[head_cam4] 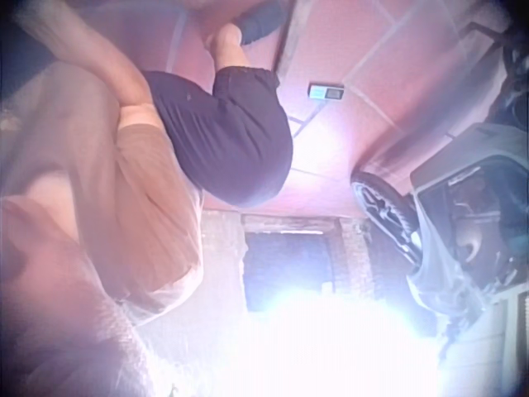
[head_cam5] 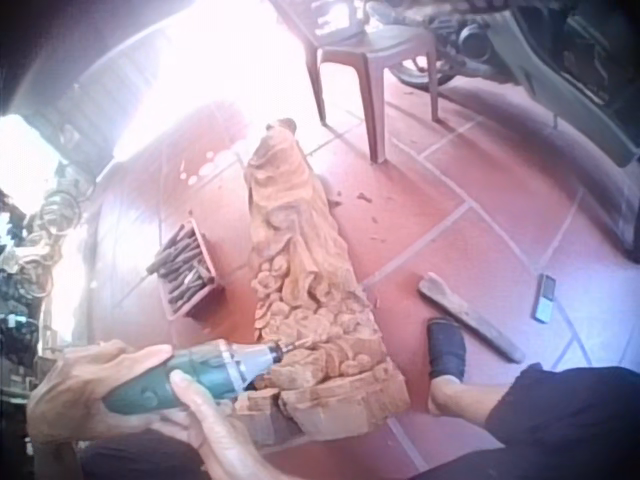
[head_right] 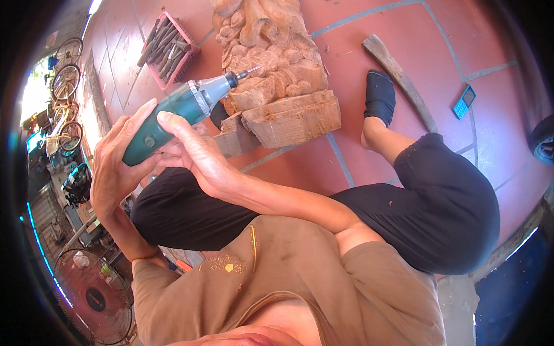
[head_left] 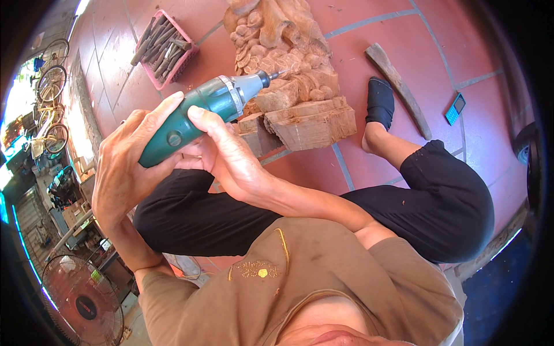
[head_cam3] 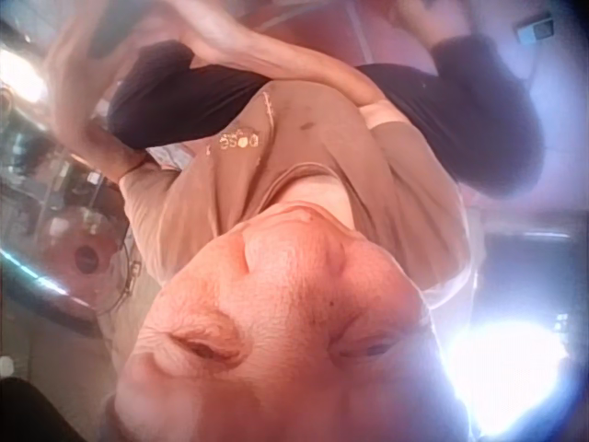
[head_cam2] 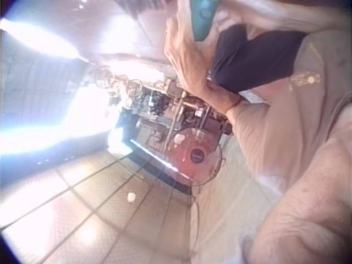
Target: The person uses a green rotary carving tool to shape a wooden block. They hold the tool with both hands and guide it along the surface of the wood, removing material to create detailed patterns.
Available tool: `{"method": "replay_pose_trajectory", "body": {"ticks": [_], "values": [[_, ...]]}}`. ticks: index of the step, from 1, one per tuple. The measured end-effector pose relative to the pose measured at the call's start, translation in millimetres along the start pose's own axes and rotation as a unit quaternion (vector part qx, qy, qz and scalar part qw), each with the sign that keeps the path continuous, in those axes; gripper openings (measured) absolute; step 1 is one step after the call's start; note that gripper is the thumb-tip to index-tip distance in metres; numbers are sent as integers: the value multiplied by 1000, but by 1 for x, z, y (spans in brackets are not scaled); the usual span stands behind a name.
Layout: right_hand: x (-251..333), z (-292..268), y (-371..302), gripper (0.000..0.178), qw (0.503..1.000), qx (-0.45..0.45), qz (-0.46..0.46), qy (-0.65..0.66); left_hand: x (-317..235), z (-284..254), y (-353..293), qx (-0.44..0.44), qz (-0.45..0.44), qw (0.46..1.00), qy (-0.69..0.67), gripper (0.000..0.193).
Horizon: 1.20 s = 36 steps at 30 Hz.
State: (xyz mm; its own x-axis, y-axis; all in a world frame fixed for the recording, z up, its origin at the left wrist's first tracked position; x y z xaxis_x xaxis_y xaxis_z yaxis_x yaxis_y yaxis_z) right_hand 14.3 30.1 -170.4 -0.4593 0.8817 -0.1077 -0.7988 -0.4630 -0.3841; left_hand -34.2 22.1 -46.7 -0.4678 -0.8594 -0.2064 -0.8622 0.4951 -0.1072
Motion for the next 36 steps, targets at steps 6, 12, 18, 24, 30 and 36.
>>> {"method": "replay_pose_trajectory", "body": {"ticks": [6,12,18,24,30,36], "values": [[6,2,-1,41,999,17,16,35,-13,-1,10,25,-1,999,33,70],[19,8,-5,49,999,24,8,37,-34,-6,27,38,38,997,51,70],[29,16,-13,40,997,20,7,70,-42,-5,36,75,33,995,62,70],[40,10,-11,41,997,-1,-12,76,-46,2,42,61,52,995,59,69],[33,11,-10,42,996,11,1,87,-43,2,40,78,39,993,73,67],[37,7,-8,44,996,-11,-9,85,-45,5,45,83,40,994,55,67]]}}
Point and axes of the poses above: each hand's wrist, its own y-axis towards the middle knuckle, its own z-axis out of the palm, x = y × z, the point moved 10 cm from there along y, towards the middle knuckle, and after that the axes turned 11 degrees about -x, right-handed, at the moved point
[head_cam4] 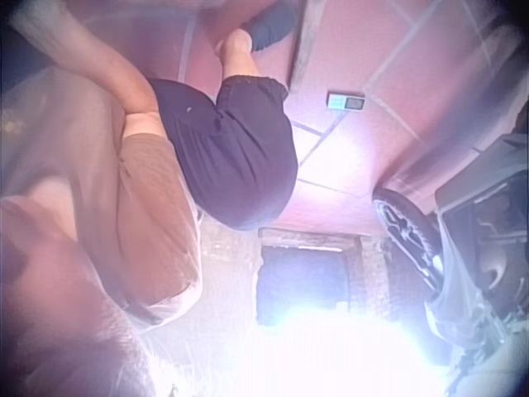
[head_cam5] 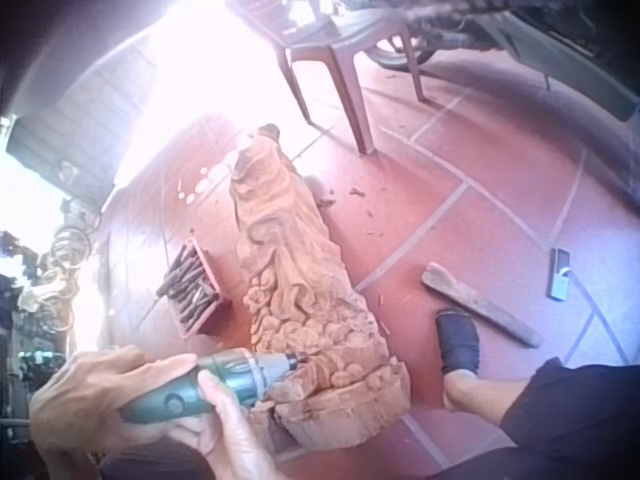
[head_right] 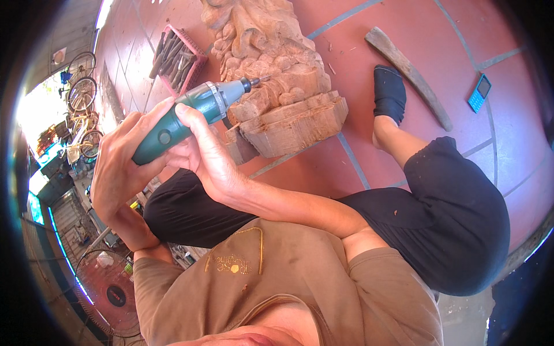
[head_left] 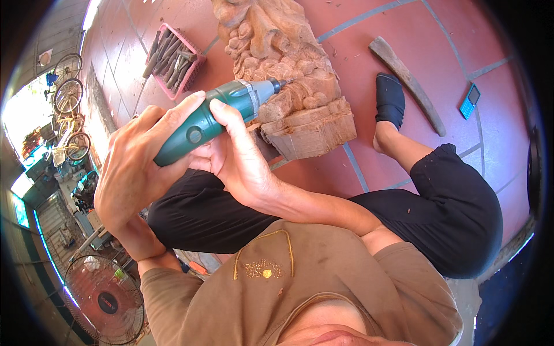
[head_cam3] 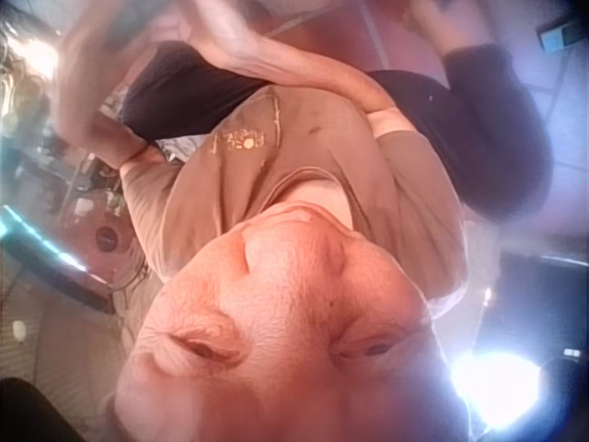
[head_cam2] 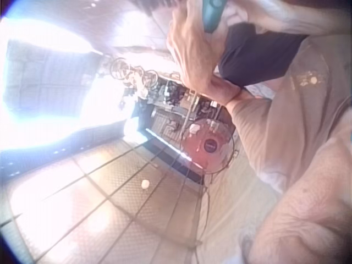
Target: The person uses a green rotary carving tool to shape a wooden block. They hold the tool with both hands and guide it along the surface of the wood, removing material to create detailed patterns.
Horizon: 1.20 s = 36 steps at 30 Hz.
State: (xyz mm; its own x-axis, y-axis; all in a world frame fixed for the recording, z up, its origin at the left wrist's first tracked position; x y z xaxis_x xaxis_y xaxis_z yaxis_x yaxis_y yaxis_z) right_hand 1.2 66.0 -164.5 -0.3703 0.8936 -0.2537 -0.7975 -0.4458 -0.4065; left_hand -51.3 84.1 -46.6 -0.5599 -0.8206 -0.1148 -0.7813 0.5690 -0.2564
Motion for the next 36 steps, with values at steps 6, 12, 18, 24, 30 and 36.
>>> {"method": "replay_pose_trajectory", "body": {"ticks": [6,12,18,24,30,36], "values": [[2,-3,2,46,1000,-3,-5,2,-2,3,4,-1,21,999,25,69],[3,-3,0,50,1000,-5,-9,-7,-3,3,5,3,21,1000,16,70],[7,-2,1,46,1000,-6,-19,2,-5,3,6,-11,35,999,17,70],[0,-5,3,44,1000,-4,-2,6,-2,4,4,12,16,999,25,67],[-1,-1,2,44,1000,-1,3,8,1,3,2,5,15,1000,18,67],[-3,-2,3,41,1000,-7,11,0,5,4,0,9,8,1000,21,68]]}}
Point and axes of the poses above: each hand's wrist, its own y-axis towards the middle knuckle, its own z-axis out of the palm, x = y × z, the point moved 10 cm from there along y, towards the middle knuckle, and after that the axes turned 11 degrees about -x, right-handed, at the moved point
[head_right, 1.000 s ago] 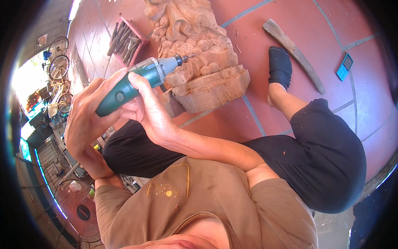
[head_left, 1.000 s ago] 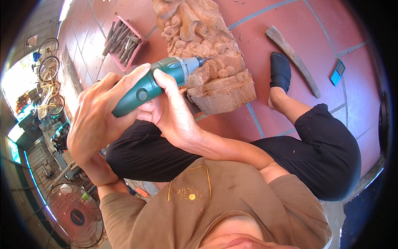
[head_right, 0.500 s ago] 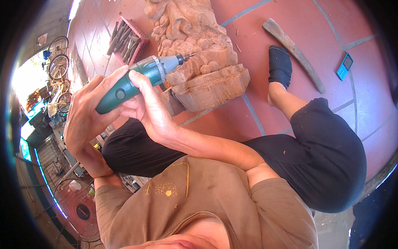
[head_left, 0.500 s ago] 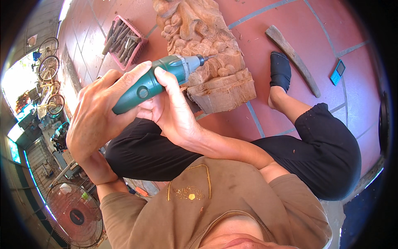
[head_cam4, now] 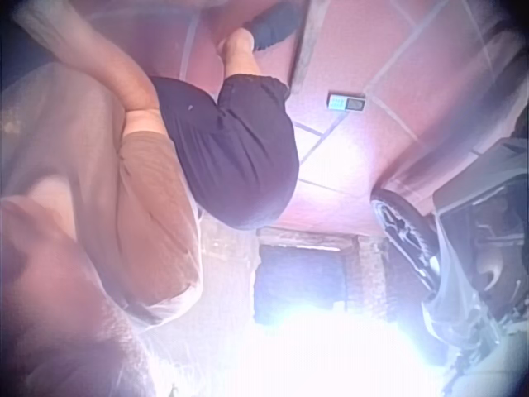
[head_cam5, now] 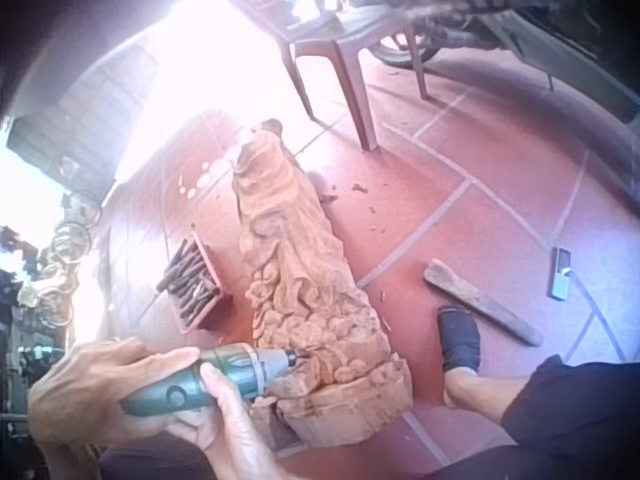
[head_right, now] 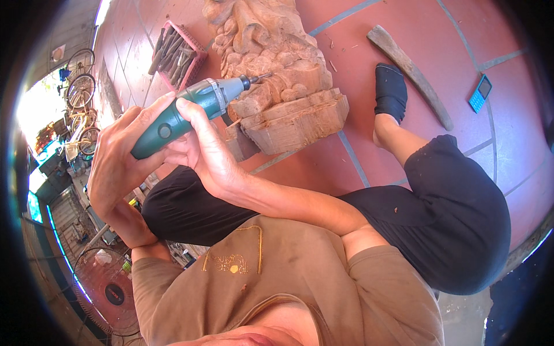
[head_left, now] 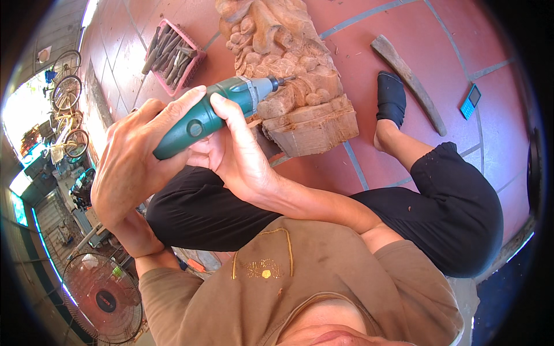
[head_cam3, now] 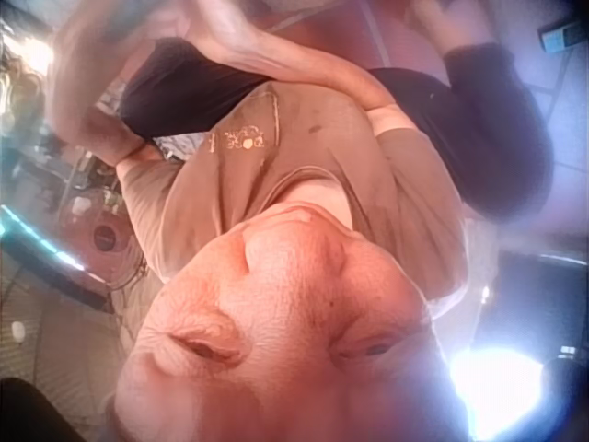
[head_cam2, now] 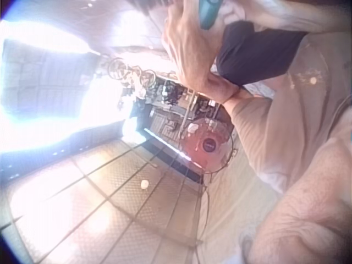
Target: The person uses a green rotary carving tool to shape a wooden block. They hold the tool with both hands and guide it along the surface of the wood, removing material to create detailed patterns.
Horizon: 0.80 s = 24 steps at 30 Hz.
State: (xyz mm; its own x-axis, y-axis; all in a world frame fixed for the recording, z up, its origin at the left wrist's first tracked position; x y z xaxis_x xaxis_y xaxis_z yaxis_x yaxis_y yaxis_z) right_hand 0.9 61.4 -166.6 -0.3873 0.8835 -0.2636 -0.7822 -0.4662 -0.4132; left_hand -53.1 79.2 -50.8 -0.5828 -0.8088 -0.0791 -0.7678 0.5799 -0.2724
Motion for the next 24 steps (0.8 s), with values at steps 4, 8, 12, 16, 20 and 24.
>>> {"method": "replay_pose_trajectory", "body": {"ticks": [4,8,12,16,20,24], "values": [[0,2,0,40,1000,0,-9,2,0,-1,0,-10,5,1000,-2,67],[6,3,0,44,999,2,-31,-10,-2,-2,2,-13,11,1000,-3,65],[6,-4,2,48,999,-27,-31,-10,-6,0,6,-37,34,998,-29,63],[5,-5,3,49,999,-13,-34,-15,-7,-3,6,-39,38,998,-29,62],[1,-5,4,49,1000,-8,-19,-12,-7,-3,5,-38,38,998,-30,64],[2,-3,5,46,1000,-5,-18,-5,-2,-1,3,-29,31,999,-1,67]]}}
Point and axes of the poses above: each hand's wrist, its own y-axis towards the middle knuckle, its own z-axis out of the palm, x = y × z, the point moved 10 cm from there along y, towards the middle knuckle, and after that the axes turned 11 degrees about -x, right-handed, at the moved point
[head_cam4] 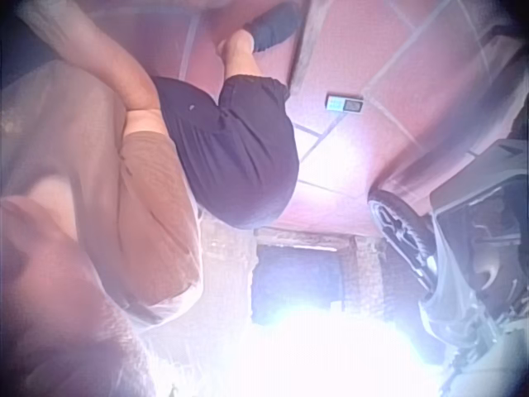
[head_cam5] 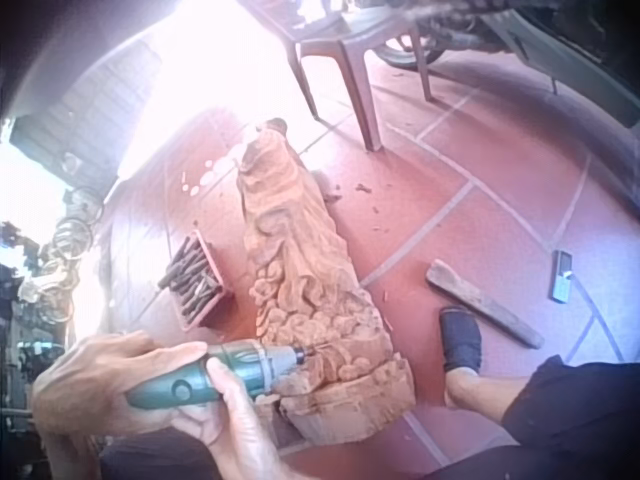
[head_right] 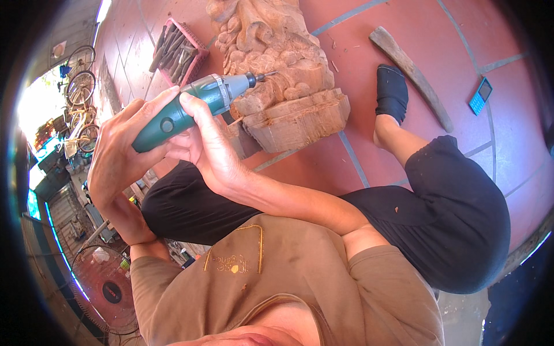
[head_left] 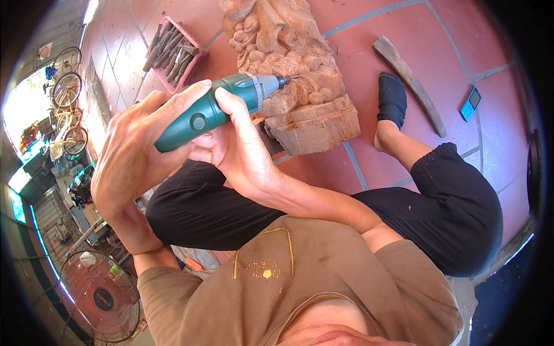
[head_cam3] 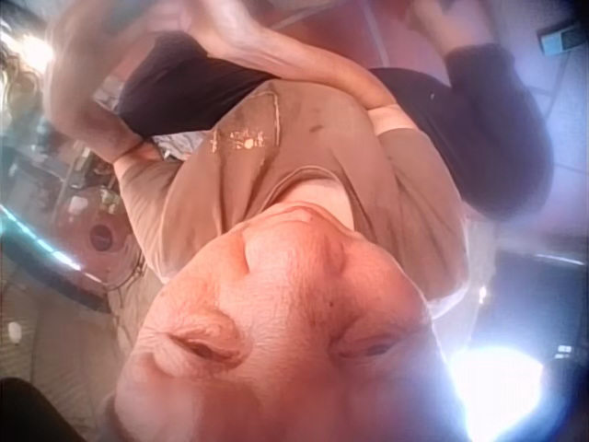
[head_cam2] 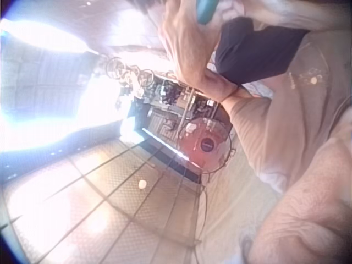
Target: The person uses a green rotary carving tool to shape a wooden block. They hold the tool with both hands and guide it along the surface of the wood, removing material to create detailed patterns.
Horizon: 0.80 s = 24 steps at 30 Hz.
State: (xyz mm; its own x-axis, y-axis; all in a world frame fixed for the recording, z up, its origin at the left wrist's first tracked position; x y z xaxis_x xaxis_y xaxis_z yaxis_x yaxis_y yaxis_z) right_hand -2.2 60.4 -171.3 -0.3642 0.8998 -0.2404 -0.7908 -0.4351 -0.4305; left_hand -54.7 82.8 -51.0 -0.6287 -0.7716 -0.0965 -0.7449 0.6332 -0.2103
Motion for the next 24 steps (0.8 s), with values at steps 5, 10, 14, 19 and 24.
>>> {"method": "replay_pose_trajectory", "body": {"ticks": [5,10,14,19,24], "values": [[-3,1,0,45,1000,10,5,-3,1,-2,-2,8,-15,1000,2,67],[-4,0,1,46,1000,2,13,0,6,0,-3,14,-27,1000,-5,67],[-3,-1,2,48,1000,3,15,-1,8,2,-2,19,-29,999,-4,67],[-3,-1,1,49,1000,5,13,-4,9,2,-2,30,-38,999,-9,67],[-5,6,-1,47,999,4,29,19,5,-2,-3,36,-41,998,13,67]]}}
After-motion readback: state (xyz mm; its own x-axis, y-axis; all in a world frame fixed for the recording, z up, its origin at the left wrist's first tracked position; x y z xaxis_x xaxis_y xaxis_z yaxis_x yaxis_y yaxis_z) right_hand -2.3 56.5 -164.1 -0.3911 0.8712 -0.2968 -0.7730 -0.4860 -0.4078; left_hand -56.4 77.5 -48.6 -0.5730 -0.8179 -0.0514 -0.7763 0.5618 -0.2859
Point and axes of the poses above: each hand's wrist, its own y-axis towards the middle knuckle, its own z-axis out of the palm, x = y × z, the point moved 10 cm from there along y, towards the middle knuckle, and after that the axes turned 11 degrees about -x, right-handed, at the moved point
